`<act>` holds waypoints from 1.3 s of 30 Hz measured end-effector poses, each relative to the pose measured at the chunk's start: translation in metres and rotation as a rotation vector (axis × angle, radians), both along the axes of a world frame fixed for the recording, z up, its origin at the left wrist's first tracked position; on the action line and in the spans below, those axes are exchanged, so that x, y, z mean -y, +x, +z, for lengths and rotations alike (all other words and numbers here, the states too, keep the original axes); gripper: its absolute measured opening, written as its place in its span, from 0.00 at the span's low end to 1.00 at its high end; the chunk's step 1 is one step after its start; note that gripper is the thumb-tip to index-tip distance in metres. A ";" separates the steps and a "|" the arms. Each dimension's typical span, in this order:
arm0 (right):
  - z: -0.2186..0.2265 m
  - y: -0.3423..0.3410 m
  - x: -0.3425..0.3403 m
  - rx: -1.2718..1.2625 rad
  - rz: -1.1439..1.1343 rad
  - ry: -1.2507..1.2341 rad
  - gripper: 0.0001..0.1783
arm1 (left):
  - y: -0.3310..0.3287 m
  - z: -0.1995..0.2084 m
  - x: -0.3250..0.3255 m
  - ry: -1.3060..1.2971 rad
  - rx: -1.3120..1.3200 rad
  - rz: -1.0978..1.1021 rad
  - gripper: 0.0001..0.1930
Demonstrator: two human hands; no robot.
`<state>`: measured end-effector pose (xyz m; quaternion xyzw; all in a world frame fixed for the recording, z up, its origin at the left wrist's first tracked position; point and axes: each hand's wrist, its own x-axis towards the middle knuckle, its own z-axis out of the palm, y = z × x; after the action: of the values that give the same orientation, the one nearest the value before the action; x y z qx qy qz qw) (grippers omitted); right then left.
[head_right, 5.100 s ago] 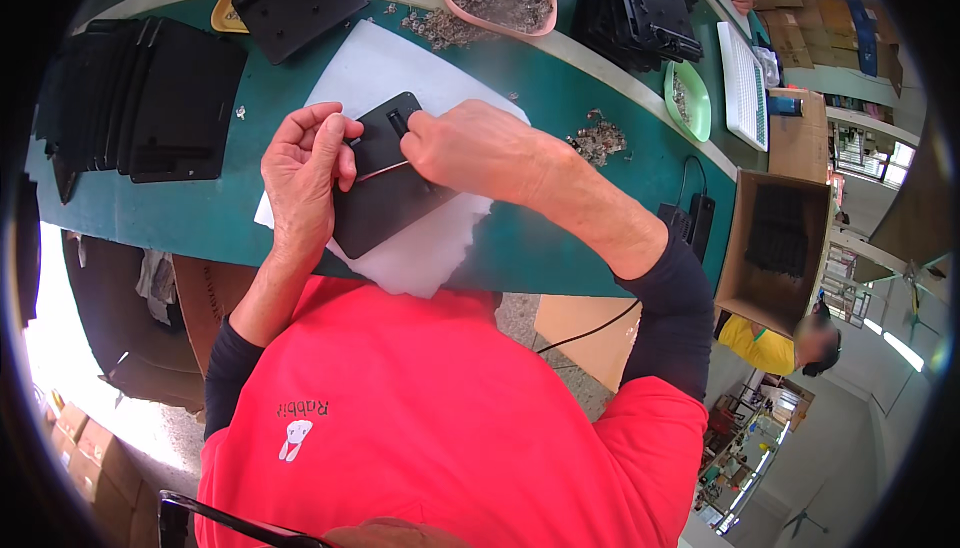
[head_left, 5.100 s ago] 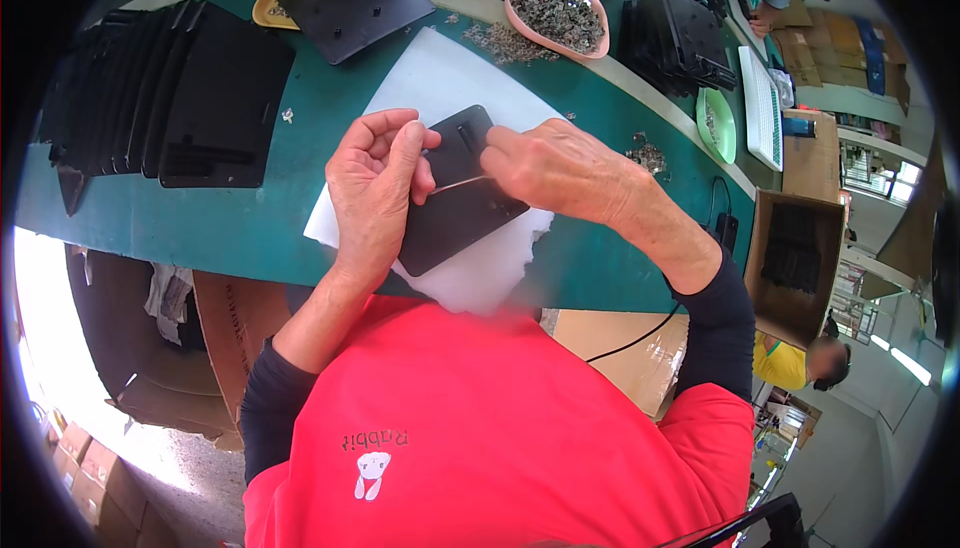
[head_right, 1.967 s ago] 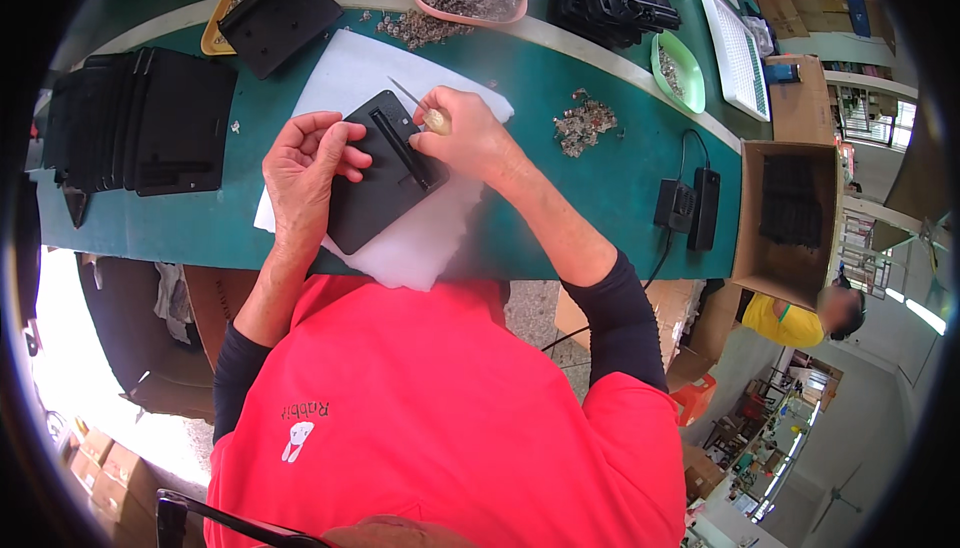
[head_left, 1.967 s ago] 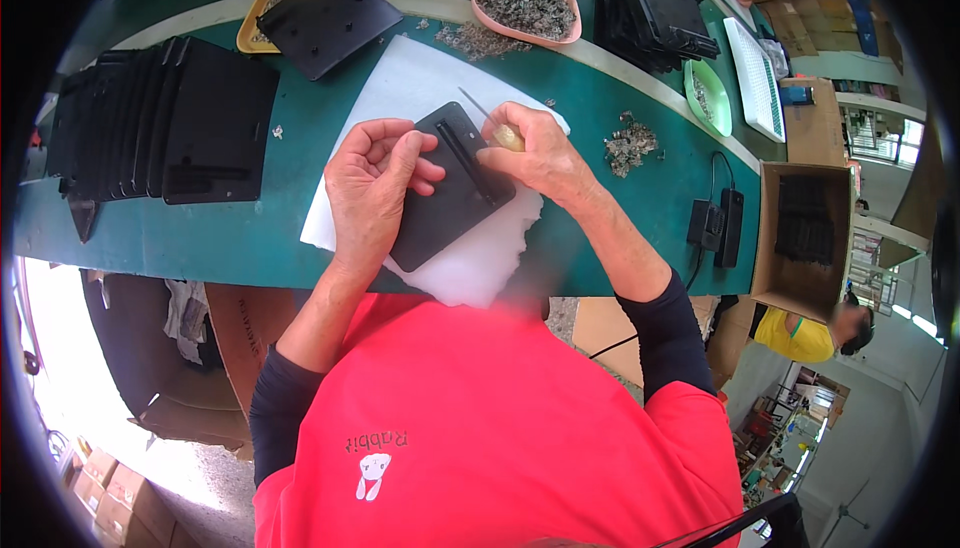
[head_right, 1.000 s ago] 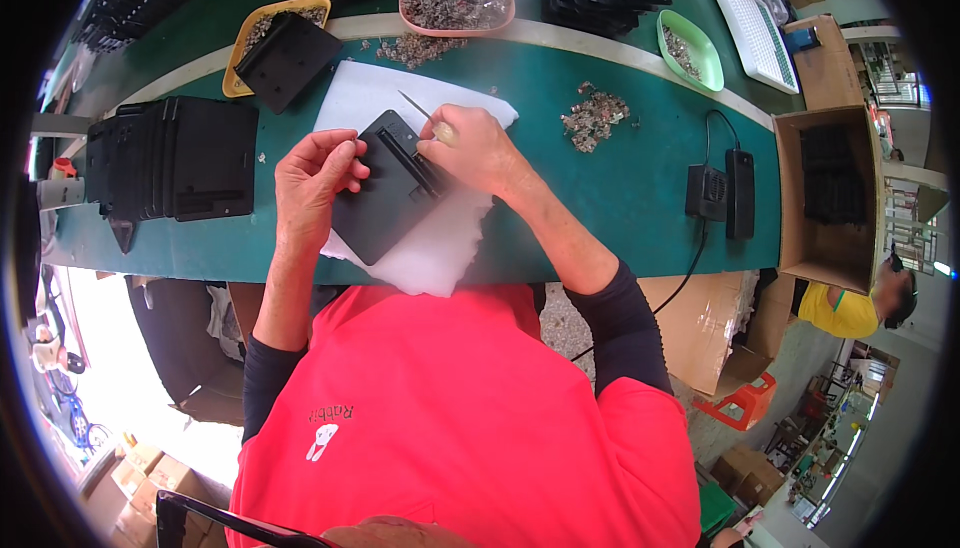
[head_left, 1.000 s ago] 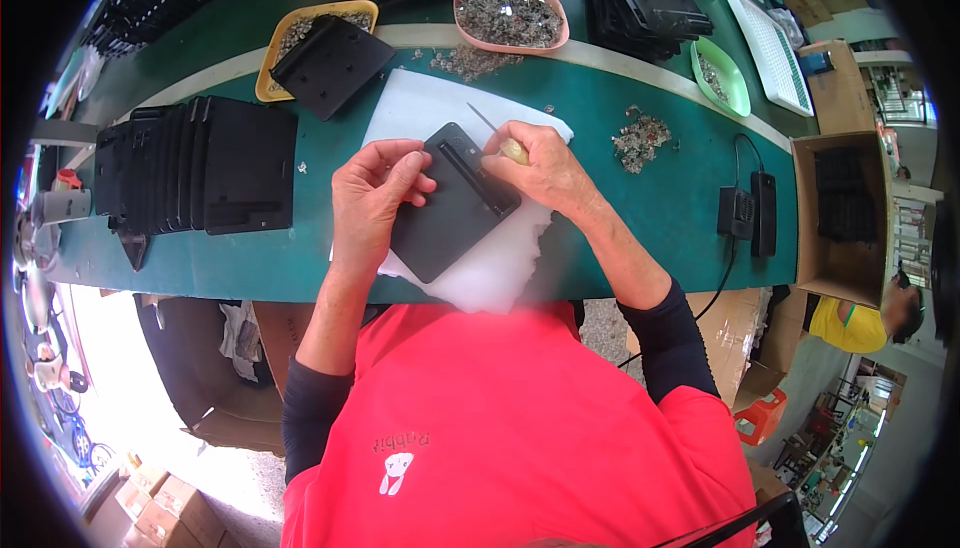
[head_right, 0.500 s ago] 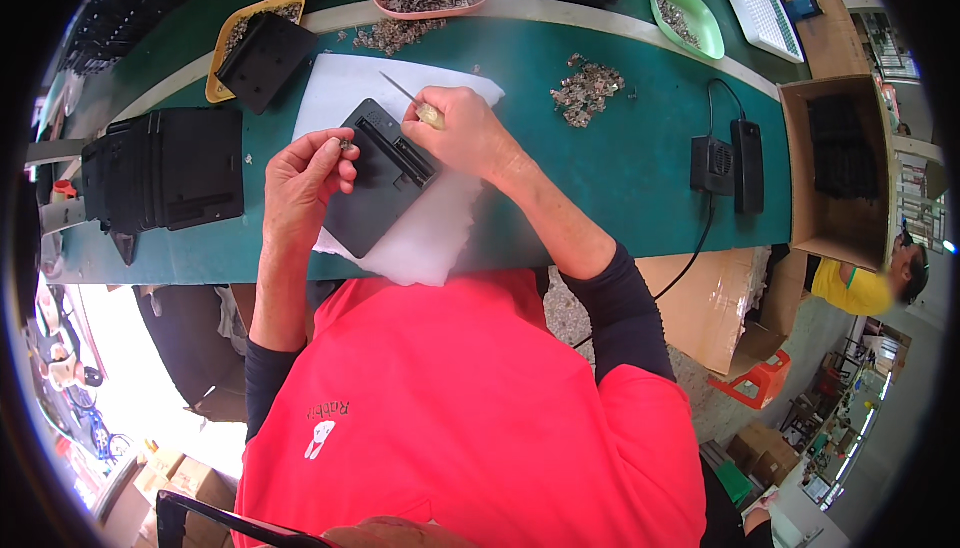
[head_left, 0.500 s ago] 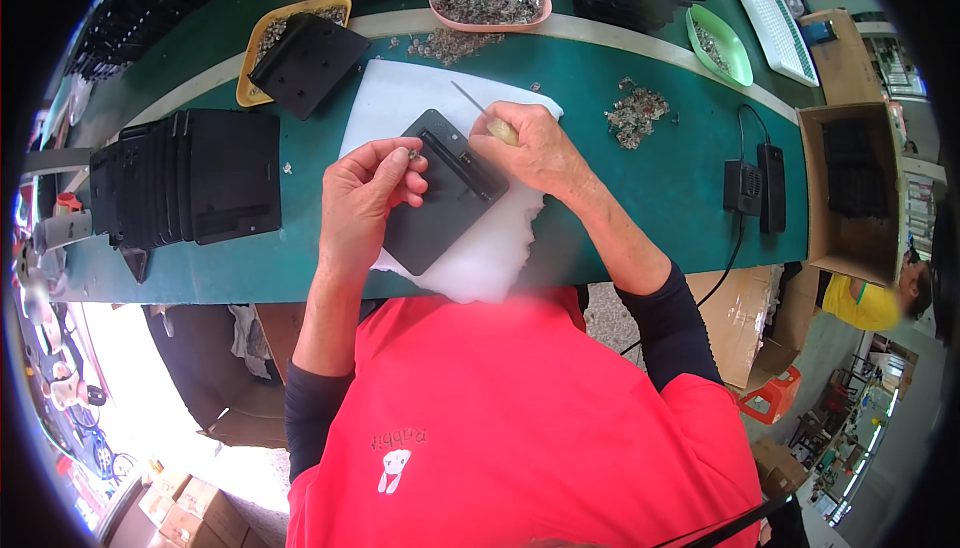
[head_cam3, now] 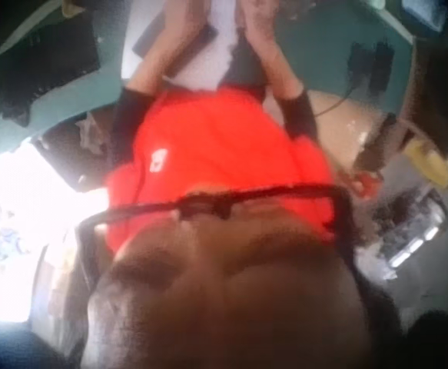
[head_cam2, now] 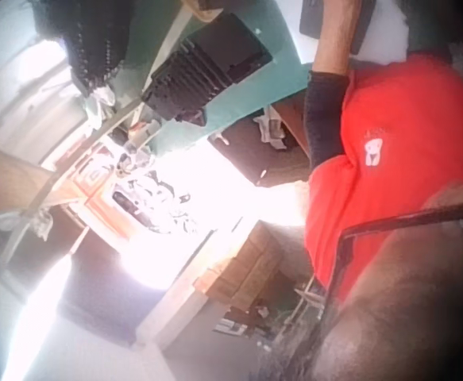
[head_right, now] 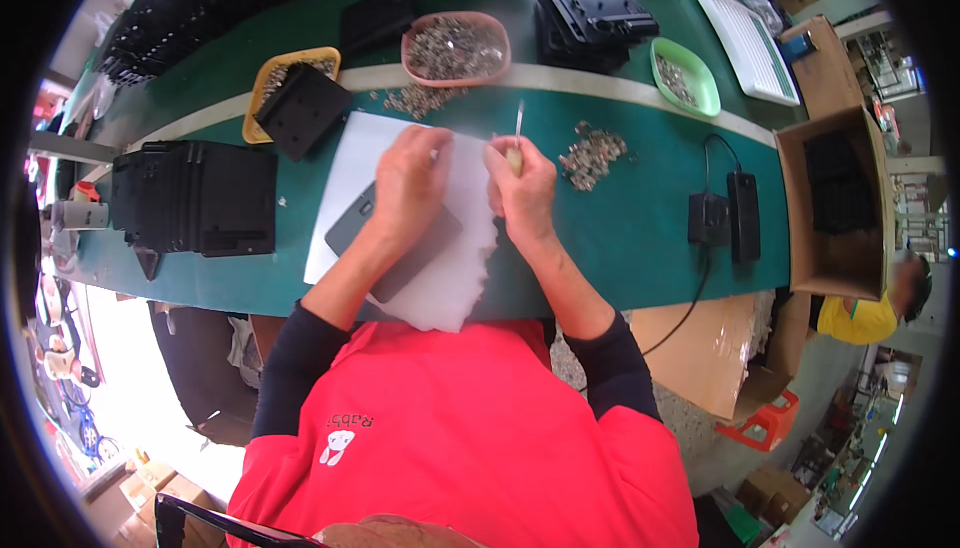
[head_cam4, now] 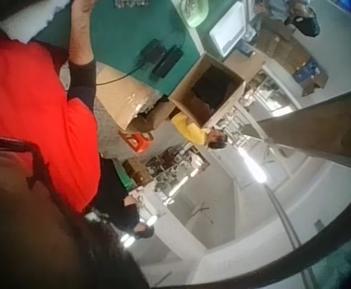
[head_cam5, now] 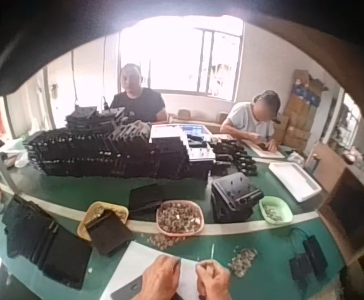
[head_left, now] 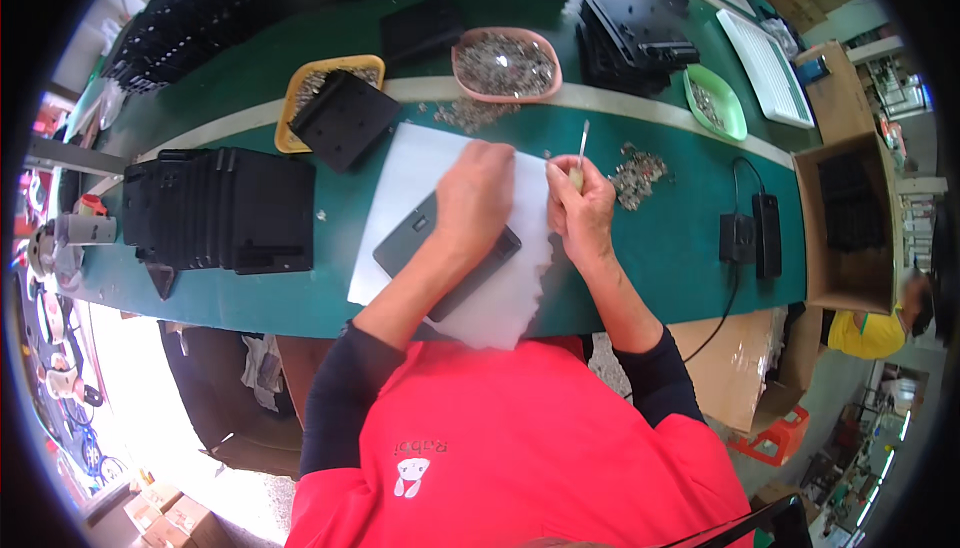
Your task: The person uses a small screwdriver to remove screws from black rectangular electronic casings. They place the removed screws into a yellow tray and stack the opened casings on the table. The person repeats this process for multiple units, working at a green table in a workshop environment.
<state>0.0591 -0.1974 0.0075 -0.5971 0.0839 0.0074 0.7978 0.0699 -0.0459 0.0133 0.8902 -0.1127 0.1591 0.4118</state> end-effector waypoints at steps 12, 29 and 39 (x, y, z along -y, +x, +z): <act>-0.007 -0.006 -0.001 0.005 0.096 -0.147 0.04 | 0.021 0.029 -0.102 0.528 0.145 0.289 0.13; -0.015 -0.005 0.004 0.085 0.083 -0.332 0.04 | 0.035 0.022 -0.149 0.875 0.536 0.175 0.12; -0.019 -0.004 0.005 0.084 0.093 -0.345 0.05 | 0.098 0.128 -0.115 0.741 0.966 0.088 0.14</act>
<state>0.0553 -0.2024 -0.0119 -0.7280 0.0226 0.0047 0.6852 0.1679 0.0687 0.1417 0.8052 -0.2975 0.5120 -0.0301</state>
